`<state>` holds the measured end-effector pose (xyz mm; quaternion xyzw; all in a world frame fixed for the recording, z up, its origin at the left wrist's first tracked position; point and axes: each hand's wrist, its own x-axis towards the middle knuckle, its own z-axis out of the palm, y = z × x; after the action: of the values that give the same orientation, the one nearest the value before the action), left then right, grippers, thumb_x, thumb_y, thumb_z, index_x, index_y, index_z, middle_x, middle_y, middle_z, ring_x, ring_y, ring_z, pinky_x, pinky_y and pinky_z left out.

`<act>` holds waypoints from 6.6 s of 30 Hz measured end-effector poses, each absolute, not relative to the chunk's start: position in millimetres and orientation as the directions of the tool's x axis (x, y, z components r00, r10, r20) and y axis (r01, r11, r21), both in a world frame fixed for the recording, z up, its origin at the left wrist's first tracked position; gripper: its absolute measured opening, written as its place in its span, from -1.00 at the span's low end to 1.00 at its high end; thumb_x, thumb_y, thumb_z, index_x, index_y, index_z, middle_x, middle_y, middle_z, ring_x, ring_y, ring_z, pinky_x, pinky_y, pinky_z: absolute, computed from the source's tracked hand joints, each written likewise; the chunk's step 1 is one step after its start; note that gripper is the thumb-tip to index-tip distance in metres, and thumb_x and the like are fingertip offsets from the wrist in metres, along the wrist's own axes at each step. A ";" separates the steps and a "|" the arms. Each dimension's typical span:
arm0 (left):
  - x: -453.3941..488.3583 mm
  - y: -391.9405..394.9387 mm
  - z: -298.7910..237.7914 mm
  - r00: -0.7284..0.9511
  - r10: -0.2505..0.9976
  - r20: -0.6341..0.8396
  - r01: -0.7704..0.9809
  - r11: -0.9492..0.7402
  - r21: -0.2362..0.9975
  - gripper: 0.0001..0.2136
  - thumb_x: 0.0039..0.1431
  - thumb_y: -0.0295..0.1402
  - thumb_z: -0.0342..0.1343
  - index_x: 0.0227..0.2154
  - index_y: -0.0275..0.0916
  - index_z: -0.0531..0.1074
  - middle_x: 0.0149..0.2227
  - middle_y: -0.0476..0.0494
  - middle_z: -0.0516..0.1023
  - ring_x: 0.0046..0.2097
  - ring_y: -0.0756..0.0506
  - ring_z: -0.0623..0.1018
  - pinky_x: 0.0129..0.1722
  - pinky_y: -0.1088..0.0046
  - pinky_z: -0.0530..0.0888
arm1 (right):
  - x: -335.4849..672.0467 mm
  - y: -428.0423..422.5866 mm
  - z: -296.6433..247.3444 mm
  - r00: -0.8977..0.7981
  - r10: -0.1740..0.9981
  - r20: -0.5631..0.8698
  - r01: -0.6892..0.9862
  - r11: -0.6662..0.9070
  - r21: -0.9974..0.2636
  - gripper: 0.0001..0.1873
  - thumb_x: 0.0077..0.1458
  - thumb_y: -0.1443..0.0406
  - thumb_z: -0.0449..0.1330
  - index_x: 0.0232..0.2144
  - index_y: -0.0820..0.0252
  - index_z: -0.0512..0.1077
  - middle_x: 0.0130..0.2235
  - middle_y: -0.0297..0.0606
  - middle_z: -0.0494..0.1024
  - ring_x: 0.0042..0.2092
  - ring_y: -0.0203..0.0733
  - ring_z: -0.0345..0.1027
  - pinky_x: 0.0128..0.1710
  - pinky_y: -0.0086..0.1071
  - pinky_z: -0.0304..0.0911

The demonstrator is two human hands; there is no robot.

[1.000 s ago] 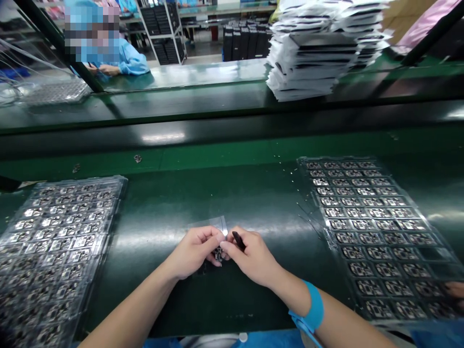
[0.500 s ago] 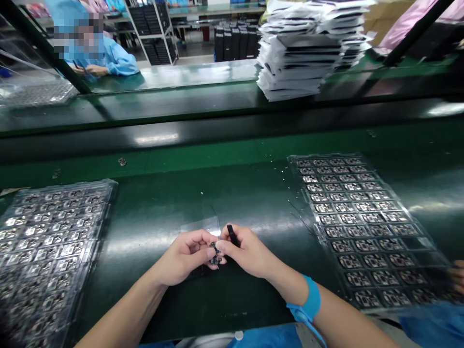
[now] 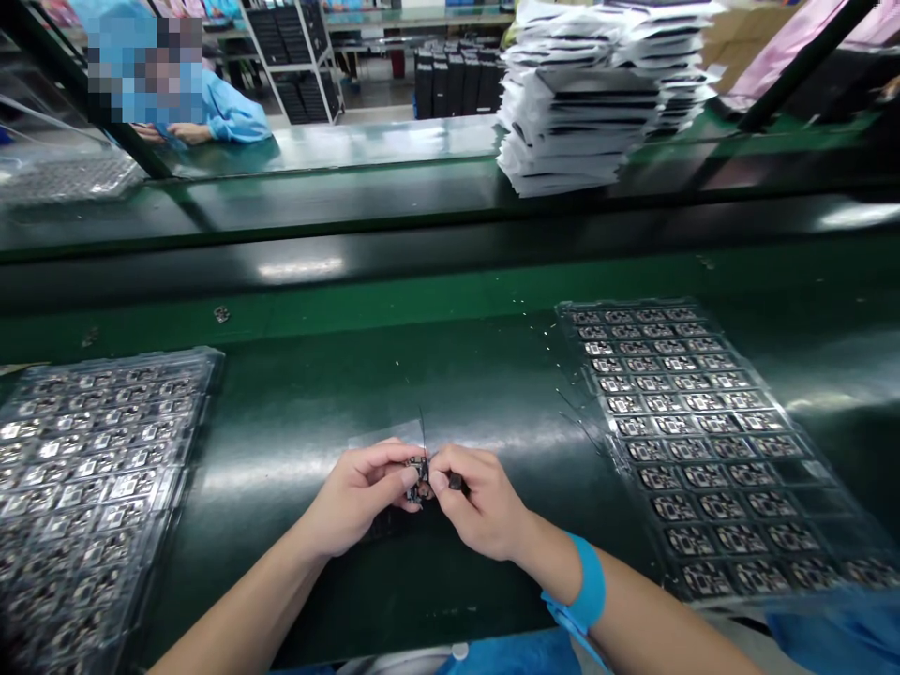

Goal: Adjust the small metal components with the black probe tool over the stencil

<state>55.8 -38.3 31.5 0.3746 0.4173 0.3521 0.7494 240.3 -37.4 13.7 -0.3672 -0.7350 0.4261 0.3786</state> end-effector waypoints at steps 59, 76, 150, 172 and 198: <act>4.2 -57.2 18.4 -0.134 0.986 0.103 0.604 -0.001 0.797 -0.78 0.20 -0.25 0.07 -0.15 -0.19 0.48 -0.07 -0.15 0.52 -0.02 -0.12 0.49 0.02 0.34 0.40 | 231.3 -20.1 -12.7 -0.124 0.988 0.095 0.379 0.135 -0.915 -0.60 0.19 0.04 0.00 -0.55 0.16 0.29 -0.59 -0.38 0.29 -0.50 -0.22 0.22 -0.46 -0.41 0.14; -172.9 -37.0 58.4 -0.614 0.789 0.014 0.787 0.610 0.088 -0.67 0.15 -0.16 -0.01 -0.30 -0.32 0.52 -0.19 -0.40 0.55 -0.09 -0.36 0.52 -0.15 0.20 0.42 | 231.1 -20.4 -13.0 -0.154 0.980 0.127 0.438 0.183 -0.880 -0.61 0.17 0.04 0.01 -0.56 0.15 0.29 -0.59 -0.38 0.33 -0.52 -0.23 0.20 -0.49 -0.43 0.14; 60.9 -35.8 21.1 0.463 0.758 -0.460 -0.019 0.528 0.849 -0.66 0.08 -0.11 0.21 -0.38 -0.36 0.49 -0.39 -0.18 0.54 -0.36 -0.06 0.58 -0.44 0.53 0.51 | 238.4 -19.2 6.2 -0.345 0.936 0.075 0.226 0.161 -0.961 -0.76 0.18 0.25 0.14 -0.51 0.19 0.44 -0.50 -0.32 0.51 -0.45 -0.24 0.36 -0.42 -0.41 0.22; 40.0 -18.6 19.5 0.120 0.889 -0.442 0.128 0.428 0.895 -0.83 0.08 -0.29 0.13 -0.46 -0.31 0.47 -0.43 -0.11 0.55 -0.40 0.02 0.49 -0.45 0.60 0.35 | 242.2 -28.1 5.1 -0.307 0.951 0.033 0.302 0.130 -0.944 -0.62 0.34 0.15 -0.11 -0.36 0.19 0.39 -0.55 -0.35 0.38 -0.52 -0.26 0.31 -0.47 -0.41 0.23; 39.2 -23.9 14.0 0.215 0.910 -0.355 0.190 0.318 0.929 -0.85 0.10 -0.36 0.06 -0.48 -0.28 0.48 -0.42 -0.08 0.56 -0.35 -0.02 0.50 -0.34 0.53 0.37 | 236.1 -38.4 7.0 -0.449 0.893 -0.024 0.439 0.197 -0.876 -0.88 0.14 0.30 0.15 -0.35 0.16 0.49 -0.44 -0.35 0.51 -0.53 -0.31 0.29 -0.54 -0.47 0.19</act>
<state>39.2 -23.9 14.0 0.5004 0.5493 0.3011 0.5977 236.1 -38.4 7.0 -0.4567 -0.7293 0.4389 0.2585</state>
